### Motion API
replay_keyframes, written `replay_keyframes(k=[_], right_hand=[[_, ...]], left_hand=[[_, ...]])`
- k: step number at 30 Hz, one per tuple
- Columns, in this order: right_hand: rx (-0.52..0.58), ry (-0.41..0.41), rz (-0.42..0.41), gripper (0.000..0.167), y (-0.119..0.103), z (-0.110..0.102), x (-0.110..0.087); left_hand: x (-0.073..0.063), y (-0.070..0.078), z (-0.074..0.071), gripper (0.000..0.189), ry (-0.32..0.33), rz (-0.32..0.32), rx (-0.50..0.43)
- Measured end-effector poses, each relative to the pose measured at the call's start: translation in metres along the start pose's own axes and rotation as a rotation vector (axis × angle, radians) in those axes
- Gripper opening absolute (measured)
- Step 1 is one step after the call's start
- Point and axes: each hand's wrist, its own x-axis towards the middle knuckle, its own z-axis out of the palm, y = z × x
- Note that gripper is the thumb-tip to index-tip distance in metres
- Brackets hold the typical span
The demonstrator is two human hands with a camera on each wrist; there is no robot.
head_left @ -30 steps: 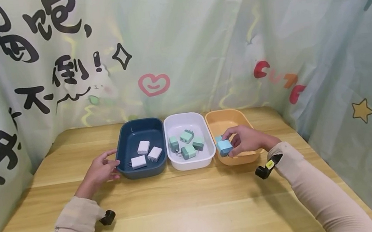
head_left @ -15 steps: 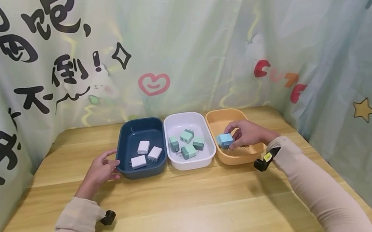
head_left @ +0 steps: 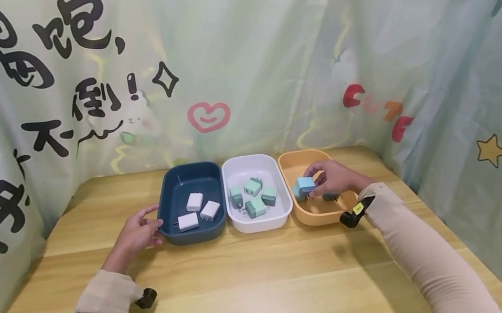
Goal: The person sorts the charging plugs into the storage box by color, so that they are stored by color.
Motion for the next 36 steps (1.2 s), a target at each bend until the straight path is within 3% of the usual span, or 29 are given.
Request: replay_keyframes(k=[23,36], right_hand=[[-0.022,0.026,0.121,0.049,0.018,-0.003,0.02],[-0.065,0.049,0.091,0.048,0.03,-0.007,0.023]], left_hand=[[0.001,-0.003,-0.001,0.058,0.004,0.006,0.005],[0.0,-0.003,0.0,0.057,0.003,0.023,0.001]])
